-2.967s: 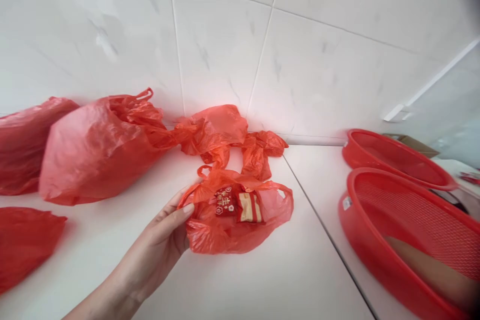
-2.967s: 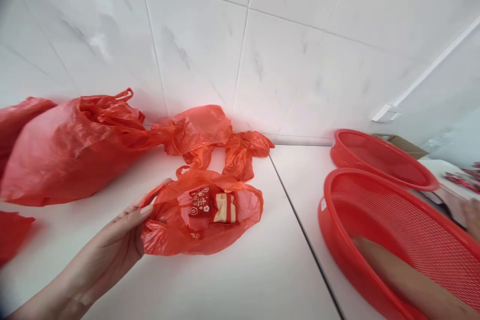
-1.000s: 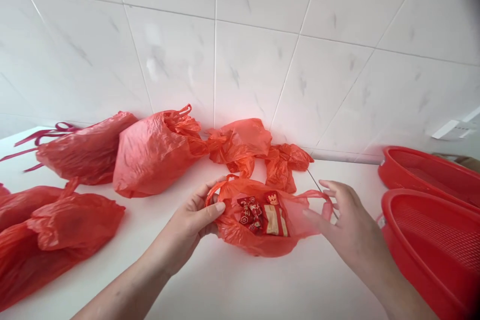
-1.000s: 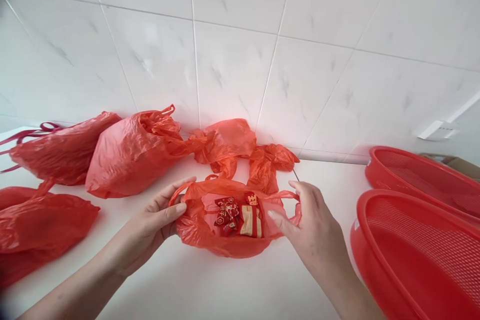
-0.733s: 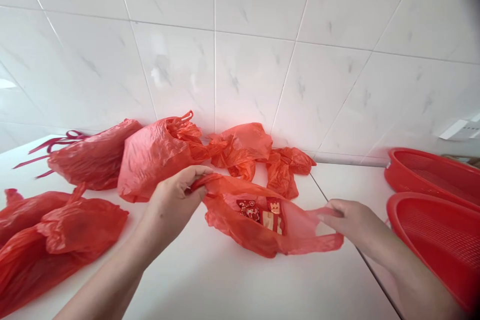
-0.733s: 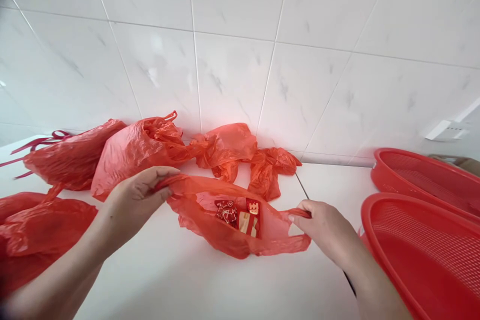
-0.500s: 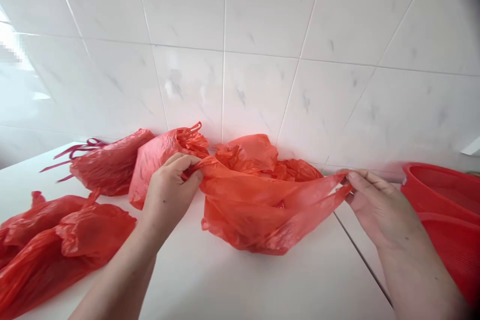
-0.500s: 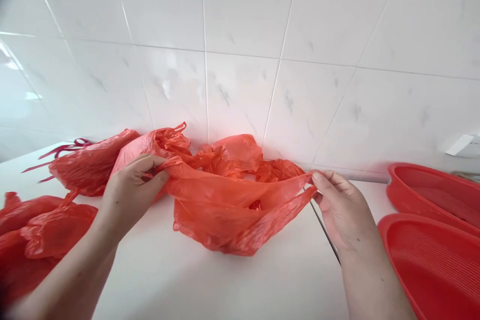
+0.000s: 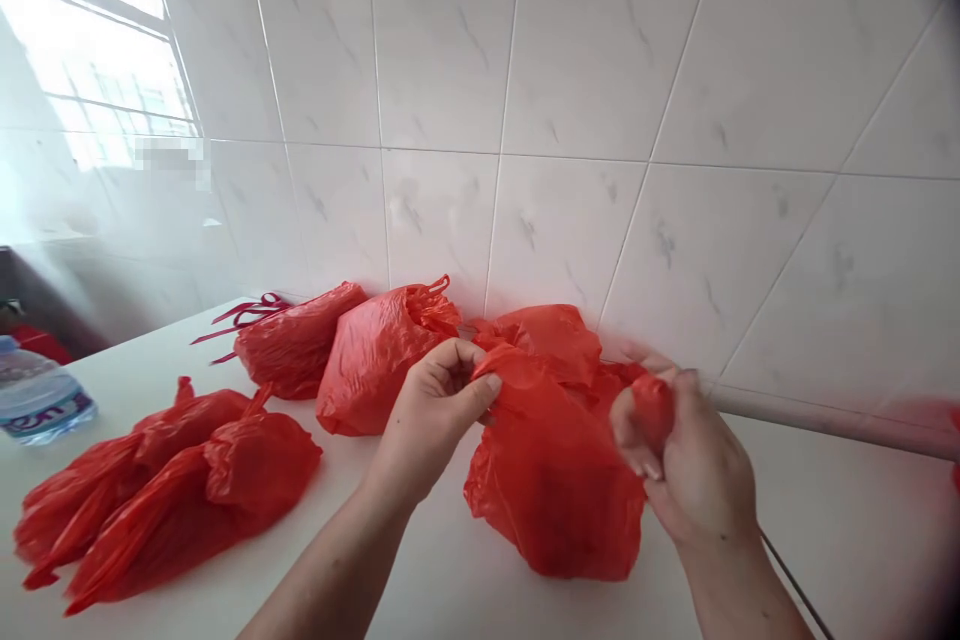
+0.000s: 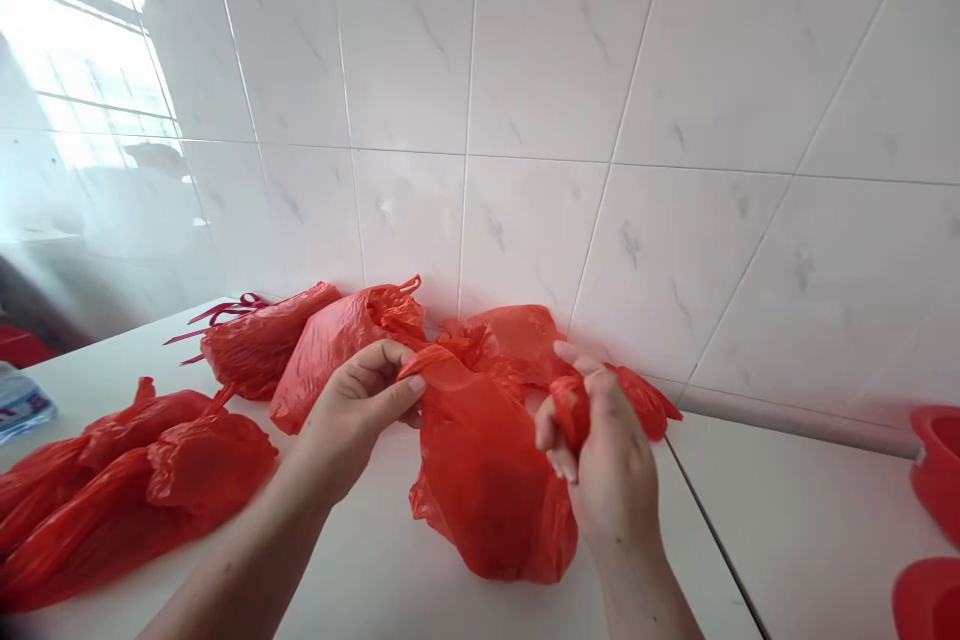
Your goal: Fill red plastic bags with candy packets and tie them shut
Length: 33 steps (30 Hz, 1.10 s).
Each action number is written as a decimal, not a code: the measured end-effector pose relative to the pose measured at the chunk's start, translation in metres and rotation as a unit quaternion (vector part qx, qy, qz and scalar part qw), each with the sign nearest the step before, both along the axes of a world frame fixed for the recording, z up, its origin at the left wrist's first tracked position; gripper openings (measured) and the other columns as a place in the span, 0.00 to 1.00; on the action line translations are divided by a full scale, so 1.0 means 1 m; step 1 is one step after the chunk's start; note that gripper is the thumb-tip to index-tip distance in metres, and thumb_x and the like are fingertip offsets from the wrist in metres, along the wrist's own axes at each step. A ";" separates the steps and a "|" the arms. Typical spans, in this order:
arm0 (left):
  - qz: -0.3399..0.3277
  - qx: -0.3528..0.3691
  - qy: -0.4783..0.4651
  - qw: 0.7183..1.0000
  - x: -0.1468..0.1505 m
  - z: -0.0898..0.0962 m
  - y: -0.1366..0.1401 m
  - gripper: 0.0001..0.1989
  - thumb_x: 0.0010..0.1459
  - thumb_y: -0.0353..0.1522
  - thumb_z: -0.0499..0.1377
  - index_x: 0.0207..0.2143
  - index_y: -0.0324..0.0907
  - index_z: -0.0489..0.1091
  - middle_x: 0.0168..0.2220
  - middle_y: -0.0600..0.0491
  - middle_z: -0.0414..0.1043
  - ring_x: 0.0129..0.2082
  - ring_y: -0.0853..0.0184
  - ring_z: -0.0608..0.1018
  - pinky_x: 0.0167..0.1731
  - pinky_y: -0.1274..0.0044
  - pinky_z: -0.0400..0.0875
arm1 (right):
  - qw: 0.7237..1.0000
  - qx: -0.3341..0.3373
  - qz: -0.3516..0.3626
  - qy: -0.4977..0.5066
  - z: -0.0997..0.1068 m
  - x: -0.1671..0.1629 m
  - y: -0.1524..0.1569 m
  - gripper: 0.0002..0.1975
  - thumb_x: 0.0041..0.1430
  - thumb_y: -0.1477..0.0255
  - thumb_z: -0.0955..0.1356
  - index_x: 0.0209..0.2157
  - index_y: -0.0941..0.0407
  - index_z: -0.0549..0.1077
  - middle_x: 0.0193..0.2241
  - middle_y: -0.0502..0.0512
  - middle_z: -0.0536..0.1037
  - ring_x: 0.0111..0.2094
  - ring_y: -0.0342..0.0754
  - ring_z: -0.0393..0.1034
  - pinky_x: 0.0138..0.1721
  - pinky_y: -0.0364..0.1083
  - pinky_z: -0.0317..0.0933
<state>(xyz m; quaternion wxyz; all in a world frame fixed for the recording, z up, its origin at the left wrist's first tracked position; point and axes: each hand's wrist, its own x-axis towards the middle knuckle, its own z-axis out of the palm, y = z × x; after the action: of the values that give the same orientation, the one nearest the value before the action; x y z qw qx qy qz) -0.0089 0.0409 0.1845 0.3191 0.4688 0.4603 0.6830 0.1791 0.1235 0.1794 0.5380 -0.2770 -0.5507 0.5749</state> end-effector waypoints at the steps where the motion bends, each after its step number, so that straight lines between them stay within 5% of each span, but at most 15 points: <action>1: -0.013 -0.002 0.006 1.000 0.003 -0.001 -0.001 0.07 0.55 0.33 0.62 0.30 0.41 0.65 0.27 0.57 0.67 0.26 0.73 0.70 0.28 0.80 0.70 | 0.999 0.006 0.003 -0.041 0.001 -0.002 -0.009 0.26 0.61 0.51 0.59 0.54 0.50 0.66 0.17 0.46 0.67 0.15 0.39 0.55 0.15 0.39 0.48; 4: -0.073 -0.005 0.024 0.997 0.013 -0.003 -0.005 0.07 0.54 0.34 0.63 0.32 0.40 0.68 0.27 0.55 0.68 0.28 0.72 0.71 0.30 0.79 0.69 | 0.982 0.026 0.089 -0.164 0.004 -0.006 -0.030 0.31 0.58 0.55 0.65 0.61 0.47 0.58 0.19 0.45 0.68 0.21 0.43 0.65 0.21 0.40 0.59; 7: -0.150 0.004 0.032 0.988 0.021 -0.004 -0.008 0.10 0.55 0.34 0.62 0.41 0.43 0.70 0.36 0.51 0.71 0.34 0.67 0.74 0.33 0.76 0.71 | 0.951 0.050 0.168 -0.256 0.003 -0.009 -0.033 0.21 0.56 0.57 0.68 0.49 0.50 0.70 0.20 0.44 0.66 0.23 0.42 0.63 0.27 0.41 0.61; 10: -0.044 0.026 0.116 0.992 0.025 -0.007 -0.010 0.14 0.56 0.32 0.61 0.46 0.46 0.68 0.42 0.49 0.71 0.41 0.63 0.74 0.37 0.73 0.72 | 0.951 0.053 0.104 -0.288 -0.001 -0.010 -0.023 0.18 0.58 0.54 0.65 0.27 0.55 0.68 0.21 0.46 0.62 0.23 0.41 0.57 0.24 0.41 0.54; 12: 0.050 0.055 0.240 0.968 0.025 -0.010 -0.010 0.13 0.54 0.31 0.62 0.43 0.47 0.70 0.40 0.51 0.70 0.40 0.64 0.73 0.37 0.74 0.71 | 0.960 0.035 0.066 -0.270 -0.005 -0.010 -0.017 0.21 0.58 0.53 0.64 0.23 0.56 0.63 0.20 0.46 0.59 0.22 0.40 0.53 0.22 0.41 0.51; 15: 0.050 0.085 0.420 0.902 0.025 -0.016 -0.006 0.16 0.52 0.30 0.64 0.44 0.48 0.70 0.40 0.51 0.69 0.38 0.65 0.72 0.37 0.74 0.69 | 0.973 0.006 0.070 -0.219 -0.008 -0.011 -0.014 0.21 0.58 0.52 0.64 0.24 0.55 0.61 0.20 0.45 0.55 0.22 0.40 0.50 0.21 0.40 0.48; 18: 0.038 0.071 0.501 0.862 0.027 -0.024 0.001 0.08 0.57 0.28 0.59 0.39 0.46 0.72 0.37 0.50 0.69 0.35 0.66 0.71 0.34 0.75 0.67 | 0.976 -0.016 0.093 -0.194 -0.009 -0.012 -0.014 0.21 0.58 0.53 0.64 0.23 0.56 0.61 0.19 0.45 0.55 0.21 0.39 0.49 0.19 0.40 0.45; 23: 0.042 0.028 0.401 0.915 0.025 -0.028 0.009 0.07 0.56 0.25 0.55 0.30 0.43 0.70 0.33 0.52 0.68 0.32 0.68 0.71 0.33 0.76 0.65 | 0.972 -0.018 0.161 -0.168 -0.013 -0.004 -0.003 0.17 0.58 0.55 0.65 0.31 0.55 0.70 0.20 0.46 0.66 0.19 0.40 0.58 0.19 0.40 0.51; 26: 0.038 0.004 0.320 0.947 0.023 -0.026 0.008 0.05 0.55 0.26 0.57 0.30 0.44 0.69 0.42 0.50 0.70 0.45 0.62 0.71 0.41 0.73 0.65 | 0.963 0.022 0.218 -0.156 -0.014 0.004 0.006 0.17 0.59 0.57 0.62 0.35 0.55 0.74 0.20 0.48 0.68 0.19 0.40 0.57 0.23 0.42 0.55; 29: -0.006 -0.018 0.275 0.961 0.023 -0.025 0.004 0.04 0.57 0.28 0.56 0.30 0.44 0.67 0.51 0.50 0.68 0.56 0.58 0.64 0.50 0.69 0.60 | 0.944 0.093 0.236 -0.210 -0.010 0.009 0.005 0.21 0.61 0.59 0.59 0.28 0.56 0.76 0.22 0.50 0.67 0.22 0.41 0.58 0.27 0.43 0.57; 33: -0.085 -0.075 0.244 0.963 0.025 -0.025 0.002 0.05 0.62 0.32 0.51 0.33 0.44 0.64 0.34 0.54 0.69 0.35 0.66 0.70 0.35 0.76 0.64 | 0.930 0.108 0.178 -0.302 -0.004 0.007 -0.004 0.04 0.53 0.70 0.66 0.26 0.54 0.70 0.23 0.46 0.66 0.24 0.41 0.59 0.26 0.41 0.56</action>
<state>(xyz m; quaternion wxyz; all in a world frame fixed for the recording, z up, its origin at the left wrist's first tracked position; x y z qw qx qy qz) 0.0161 0.0425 0.1599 0.2885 0.6334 0.5326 0.4815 0.1858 0.1197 0.1758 0.2616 -0.2748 -0.7863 0.4876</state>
